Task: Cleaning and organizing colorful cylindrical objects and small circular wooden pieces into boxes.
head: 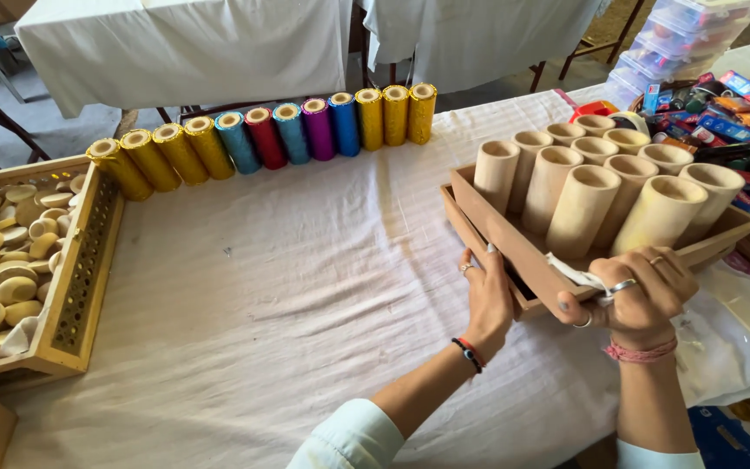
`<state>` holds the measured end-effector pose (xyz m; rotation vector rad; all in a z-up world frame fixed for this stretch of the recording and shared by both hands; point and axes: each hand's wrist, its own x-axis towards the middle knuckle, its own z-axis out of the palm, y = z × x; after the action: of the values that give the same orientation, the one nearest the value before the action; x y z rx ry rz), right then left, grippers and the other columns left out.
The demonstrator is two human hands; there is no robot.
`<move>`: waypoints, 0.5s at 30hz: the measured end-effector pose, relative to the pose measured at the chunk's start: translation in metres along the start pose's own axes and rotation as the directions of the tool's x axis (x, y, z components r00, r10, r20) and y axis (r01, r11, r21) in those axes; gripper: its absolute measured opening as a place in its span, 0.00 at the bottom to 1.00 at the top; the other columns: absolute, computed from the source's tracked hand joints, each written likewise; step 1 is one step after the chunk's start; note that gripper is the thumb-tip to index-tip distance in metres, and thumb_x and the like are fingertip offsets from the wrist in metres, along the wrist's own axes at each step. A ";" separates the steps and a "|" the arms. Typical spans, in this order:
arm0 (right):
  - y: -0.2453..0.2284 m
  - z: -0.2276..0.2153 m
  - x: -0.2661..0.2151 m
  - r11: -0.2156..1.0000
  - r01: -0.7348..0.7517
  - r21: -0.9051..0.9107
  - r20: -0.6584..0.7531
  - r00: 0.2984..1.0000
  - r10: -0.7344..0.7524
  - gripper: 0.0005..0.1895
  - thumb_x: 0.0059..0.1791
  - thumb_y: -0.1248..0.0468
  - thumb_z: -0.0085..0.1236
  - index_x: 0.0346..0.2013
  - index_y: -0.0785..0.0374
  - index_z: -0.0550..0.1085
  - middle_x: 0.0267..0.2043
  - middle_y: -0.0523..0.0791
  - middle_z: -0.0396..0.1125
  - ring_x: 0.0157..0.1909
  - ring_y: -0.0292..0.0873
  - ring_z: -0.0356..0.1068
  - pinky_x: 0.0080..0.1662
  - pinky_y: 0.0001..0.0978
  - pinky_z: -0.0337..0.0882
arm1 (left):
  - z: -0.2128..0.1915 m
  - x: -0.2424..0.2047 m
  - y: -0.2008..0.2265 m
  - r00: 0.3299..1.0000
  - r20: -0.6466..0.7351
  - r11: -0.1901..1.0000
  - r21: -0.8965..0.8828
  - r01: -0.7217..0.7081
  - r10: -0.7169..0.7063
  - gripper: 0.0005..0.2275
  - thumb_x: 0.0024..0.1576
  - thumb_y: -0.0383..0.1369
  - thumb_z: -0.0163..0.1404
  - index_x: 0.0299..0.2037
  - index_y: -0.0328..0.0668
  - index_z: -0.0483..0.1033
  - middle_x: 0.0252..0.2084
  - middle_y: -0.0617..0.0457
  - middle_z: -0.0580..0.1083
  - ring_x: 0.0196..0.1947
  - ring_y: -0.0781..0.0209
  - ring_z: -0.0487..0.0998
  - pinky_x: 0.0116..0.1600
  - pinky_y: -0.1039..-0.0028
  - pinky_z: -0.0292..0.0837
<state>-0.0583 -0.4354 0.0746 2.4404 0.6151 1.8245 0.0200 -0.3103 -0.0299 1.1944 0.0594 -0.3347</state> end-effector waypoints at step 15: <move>0.038 0.005 0.003 0.998 -0.057 0.009 -0.037 0.998 0.058 0.29 0.54 0.40 0.54 0.27 0.63 0.71 0.24 0.46 0.62 0.28 0.51 0.66 0.37 0.40 0.66 | -0.280 -0.067 0.061 0.980 -0.081 0.982 0.070 -0.176 0.181 0.30 0.69 0.42 0.48 0.80 0.51 0.50 0.28 0.58 0.60 0.20 0.74 0.59 0.22 0.82 0.55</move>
<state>-0.0419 -0.4680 0.0853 2.4598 0.5612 1.8957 0.0098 -0.0182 -0.0647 1.2666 0.0174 -0.1270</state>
